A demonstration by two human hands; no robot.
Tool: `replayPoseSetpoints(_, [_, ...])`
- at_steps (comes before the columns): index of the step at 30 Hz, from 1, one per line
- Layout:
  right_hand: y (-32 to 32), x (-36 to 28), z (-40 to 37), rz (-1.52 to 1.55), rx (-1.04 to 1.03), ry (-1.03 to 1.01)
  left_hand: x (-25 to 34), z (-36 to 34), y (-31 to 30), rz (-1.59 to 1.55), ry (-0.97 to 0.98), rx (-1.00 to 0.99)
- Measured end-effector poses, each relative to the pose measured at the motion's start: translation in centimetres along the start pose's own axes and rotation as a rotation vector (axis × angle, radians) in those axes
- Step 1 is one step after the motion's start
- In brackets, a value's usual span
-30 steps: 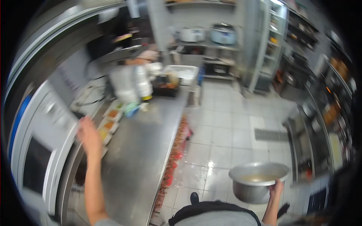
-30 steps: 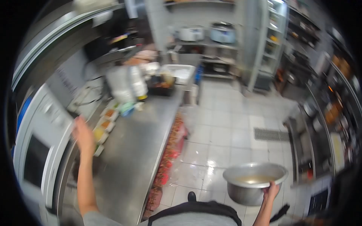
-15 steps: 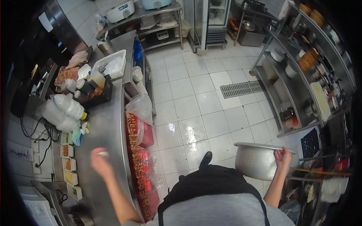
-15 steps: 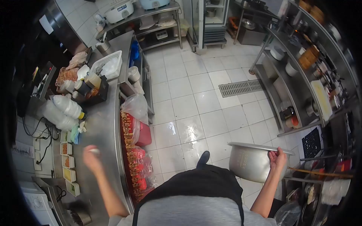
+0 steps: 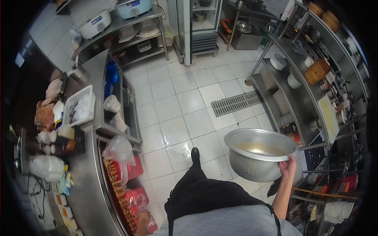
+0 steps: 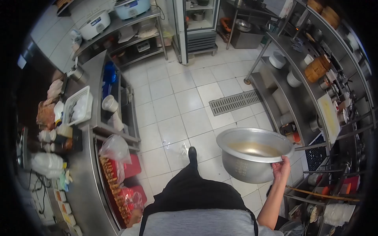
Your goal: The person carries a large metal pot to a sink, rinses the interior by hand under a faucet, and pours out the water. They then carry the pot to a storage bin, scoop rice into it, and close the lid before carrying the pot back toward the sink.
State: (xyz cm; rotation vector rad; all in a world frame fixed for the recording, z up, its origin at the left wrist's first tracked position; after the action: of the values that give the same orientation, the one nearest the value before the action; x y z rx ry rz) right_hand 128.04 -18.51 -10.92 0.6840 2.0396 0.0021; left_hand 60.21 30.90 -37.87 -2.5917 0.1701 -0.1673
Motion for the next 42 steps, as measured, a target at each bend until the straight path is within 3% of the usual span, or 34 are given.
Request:
replayPoseSetpoints(2, [4.5,-1.2,0.9,0.035,0.014,-0.008,2.4,3.5,-3.2,-0.188,-0.126,-0.039])
replayPoseSetpoints(5, [8.7,-3.0,6.1,0.052,-0.027,0.015,13.8,9.2,-11.8,-0.414,0.056,0.256])
replayPoseSetpoints(6, [10.8,-4.1,6.8,0.056,-0.051,-0.015,19.4,10.1,-15.4,-0.493,0.135,0.379])
replayPoseSetpoints(7, [12.7,-5.0,7.4,0.062,-0.074,-0.043,25.9,11.6,-18.2,-0.427,0.192,0.382])
replayPoseSetpoints(9, [15.1,-6.3,7.4,0.065,-0.073,-0.072,41.9,9.3,-25.5,-0.223,0.517,0.638])
replayPoseSetpoints(11, [17.5,-8.3,7.8,0.073,-0.058,-0.099,54.3,12.3,-29.8,-0.445,0.622,0.536])
replayPoseSetpoints(12, [18.7,-9.4,8.0,0.080,-0.055,-0.118,61.0,11.2,-32.8,-0.541,0.735,0.585])
replayPoseSetpoints(13, [19.8,-10.2,8.3,0.091,-0.055,-0.136,68.4,5.2,-36.4,-0.653,0.718,0.485])
replayPoseSetpoints(17, [23.5,-11.8,15.3,0.114,-0.121,-0.153,88.1,3.7,-49.3,-0.512,1.223,0.919])
replayPoseSetpoints(19, [26.9,-12.9,19.3,0.093,-0.133,-0.183,94.3,-4.2,-53.8,-0.833,1.147,0.687])
replayPoseSetpoints(23, [35.1,-15.1,25.4,0.030,-0.191,-0.202,103.0,-4.6,-63.3,-0.547,1.127,1.086])
replayPoseSetpoints(30, [49.1,-21.2,31.8,0.054,-0.370,-0.217,111.7,-3.7,-67.0,-0.426,1.038,1.306])
replayPoseSetpoints(32, [53.2,-22.6,34.0,0.062,-0.436,-0.226,112.4,-4.0,-65.6,-0.550,1.014,1.298])
replayPoseSetpoints(36, [63.5,-26.3,37.0,-0.009,-0.545,-0.257,114.8,-5.8,-64.0,-0.742,1.300,1.289])
replayPoseSetpoints(38, [68.0,-27.8,38.8,-0.075,-0.648,-0.263,116.6,-6.2,-63.4,-0.873,1.279,1.199])
replayPoseSetpoints(40, [71.9,-29.9,40.3,-0.104,-0.655,-0.283,118.3,-5.2,-63.4,-0.742,1.169,1.166])
replayPoseSetpoints(42, [74.8,-31.8,41.5,-0.095,-0.658,-0.324,120.8,-4.8,-63.9,-0.673,1.295,1.223])
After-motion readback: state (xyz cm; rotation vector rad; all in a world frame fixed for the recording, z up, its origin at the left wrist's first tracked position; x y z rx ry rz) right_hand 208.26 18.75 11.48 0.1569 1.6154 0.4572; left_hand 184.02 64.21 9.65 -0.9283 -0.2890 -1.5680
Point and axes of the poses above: each hand's wrist, its own z-axis towards the middle knuckle, its own y-axis out of the palm, x = y × z, the point moved 6 cm from there along z, towards the middle knuckle, and after that the axes turned 4 degrees about x, right-handed, at the moved point
